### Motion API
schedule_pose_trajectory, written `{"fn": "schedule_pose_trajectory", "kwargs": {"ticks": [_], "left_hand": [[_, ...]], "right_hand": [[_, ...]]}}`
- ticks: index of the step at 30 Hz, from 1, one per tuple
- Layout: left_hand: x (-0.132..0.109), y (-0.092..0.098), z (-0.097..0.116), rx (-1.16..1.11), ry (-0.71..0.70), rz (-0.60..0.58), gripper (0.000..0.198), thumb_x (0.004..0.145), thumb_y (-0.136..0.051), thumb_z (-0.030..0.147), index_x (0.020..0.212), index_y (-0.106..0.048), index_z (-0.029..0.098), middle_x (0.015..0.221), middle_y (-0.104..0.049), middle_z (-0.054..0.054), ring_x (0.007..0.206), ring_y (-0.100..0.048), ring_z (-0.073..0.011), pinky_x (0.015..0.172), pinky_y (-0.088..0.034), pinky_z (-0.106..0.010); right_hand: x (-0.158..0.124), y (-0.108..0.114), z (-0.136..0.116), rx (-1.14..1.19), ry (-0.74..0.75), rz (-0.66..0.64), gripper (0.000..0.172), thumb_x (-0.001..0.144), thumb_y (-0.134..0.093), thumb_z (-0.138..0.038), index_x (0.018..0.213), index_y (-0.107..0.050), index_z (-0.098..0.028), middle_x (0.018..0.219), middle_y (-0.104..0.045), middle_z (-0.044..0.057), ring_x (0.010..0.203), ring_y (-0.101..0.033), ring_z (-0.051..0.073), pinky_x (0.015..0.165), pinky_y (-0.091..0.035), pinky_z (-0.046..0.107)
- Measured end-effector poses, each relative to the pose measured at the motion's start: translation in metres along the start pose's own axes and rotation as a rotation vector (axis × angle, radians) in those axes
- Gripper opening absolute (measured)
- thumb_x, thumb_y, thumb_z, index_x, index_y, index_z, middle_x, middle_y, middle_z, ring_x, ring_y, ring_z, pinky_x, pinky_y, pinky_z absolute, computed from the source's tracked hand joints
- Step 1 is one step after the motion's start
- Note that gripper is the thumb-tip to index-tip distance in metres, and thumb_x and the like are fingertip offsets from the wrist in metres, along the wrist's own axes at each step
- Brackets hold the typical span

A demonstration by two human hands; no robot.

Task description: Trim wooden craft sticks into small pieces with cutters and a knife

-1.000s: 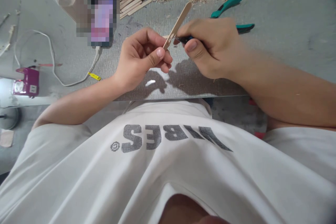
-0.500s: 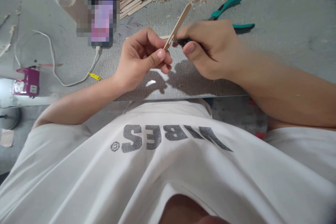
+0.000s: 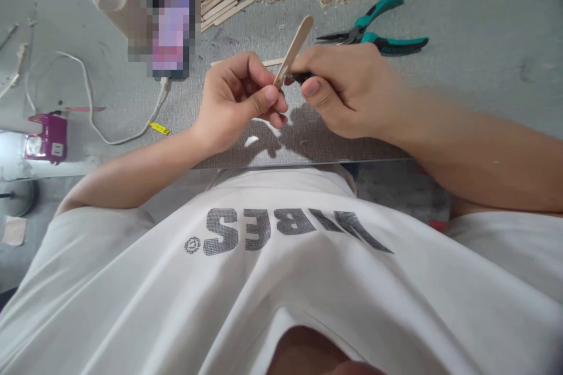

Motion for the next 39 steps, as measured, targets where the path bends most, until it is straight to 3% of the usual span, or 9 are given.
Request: {"fn": "schedule_pose_trajectory", "kwargs": {"ticks": [7,11,14,18,22,25,29,33,39], "left_hand": [[0.001,0.002,-0.003,0.043,-0.057,0.025,0.045,0.096,-0.091,0.055,0.11,-0.059,0.025,0.082,-0.076,0.005,0.084,-0.086,-0.0178,0.075,-0.073,-0.031],[0.0,0.002,-0.001,0.094,-0.057,0.007,0.061,0.095,-0.092,0.046,0.139,-0.056,0.024,0.083,-0.077,0.004,0.085,-0.086,-0.0193,0.079,-0.072,-0.032],[0.0,0.001,0.003,0.118,-0.109,-0.01,0.066,0.096,-0.09,0.04,0.148,-0.054,0.023,0.089,-0.077,0.003,0.083,-0.085,-0.019,0.077,-0.071,-0.031],[-0.003,0.0,0.012,0.167,-0.073,-0.036,0.052,0.097,-0.087,0.037,0.139,-0.06,0.025,0.095,-0.081,0.0,0.086,-0.085,-0.0187,0.077,-0.07,-0.03],[-0.007,0.0,0.021,0.168,0.029,-0.034,0.039,0.1,-0.084,0.042,0.127,-0.061,0.026,0.095,-0.083,0.0,0.09,-0.086,-0.0192,0.067,-0.065,-0.024],[-0.004,0.0,0.021,0.15,0.057,-0.017,0.028,0.105,-0.078,0.045,0.114,-0.059,0.025,0.085,-0.078,0.003,0.08,-0.084,-0.017,0.063,-0.063,-0.023],[0.002,-0.002,0.016,0.133,0.085,-0.055,0.021,0.116,-0.06,0.04,0.104,-0.053,0.025,0.07,-0.073,0.003,0.063,-0.076,-0.0147,0.055,-0.058,-0.022],[0.003,-0.002,0.013,0.167,0.215,-0.056,0.023,0.116,-0.06,0.038,0.1,-0.05,0.025,0.069,-0.074,0.004,0.062,-0.078,-0.0147,0.056,-0.055,-0.02],[0.001,-0.003,0.018,0.14,0.197,-0.075,0.03,0.114,-0.062,0.048,0.101,-0.048,0.026,0.066,-0.074,0.003,0.066,-0.081,-0.0191,0.055,-0.057,-0.024]], "right_hand": [[0.001,0.003,0.0,-0.068,0.009,0.029,0.069,0.122,-0.016,-0.061,0.138,-0.067,-0.018,0.116,-0.079,0.003,0.103,-0.076,0.016,0.089,-0.059,0.029],[0.001,0.003,-0.001,-0.088,0.002,0.014,0.07,0.123,-0.015,-0.06,0.139,-0.068,-0.016,0.112,-0.079,0.003,0.1,-0.077,0.015,0.086,-0.06,0.03],[0.002,0.002,-0.002,-0.084,0.021,-0.006,0.07,0.124,-0.017,-0.058,0.14,-0.07,-0.016,0.112,-0.08,0.004,0.102,-0.079,0.016,0.086,-0.061,0.03],[0.004,0.001,0.003,-0.14,0.051,-0.003,0.076,0.122,-0.014,-0.059,0.14,-0.075,-0.018,0.111,-0.083,0.003,0.099,-0.079,0.014,0.076,-0.057,0.026],[0.005,-0.001,0.01,-0.205,0.067,-0.016,0.078,0.121,-0.013,-0.06,0.141,-0.077,-0.019,0.121,-0.083,0.001,0.097,-0.079,0.014,0.067,-0.051,0.027],[0.004,-0.002,0.01,-0.239,0.054,-0.055,0.079,0.121,-0.012,-0.062,0.143,-0.076,-0.021,0.117,-0.082,0.002,0.092,-0.078,0.013,0.068,-0.052,0.026],[0.002,-0.006,0.005,-0.267,0.032,-0.205,0.081,0.122,-0.01,-0.06,0.143,-0.077,-0.019,0.106,-0.079,0.006,0.086,-0.076,0.016,0.074,-0.058,0.029],[0.001,-0.008,0.004,-0.224,0.023,-0.266,0.083,0.121,-0.009,-0.062,0.14,-0.077,-0.018,0.106,-0.077,0.007,0.087,-0.074,0.018,0.078,-0.058,0.032],[0.002,-0.01,0.013,-0.092,0.035,-0.197,0.086,0.12,-0.01,-0.066,0.137,-0.078,-0.018,0.109,-0.081,0.004,0.094,-0.077,0.017,0.079,-0.054,0.034]]}}
Point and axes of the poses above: each hand's wrist, its own x-axis towards the middle knuckle, its own y-axis out of the back of the hand, z = x × y, the point moved 5 cm from there along x, towards the middle knuckle
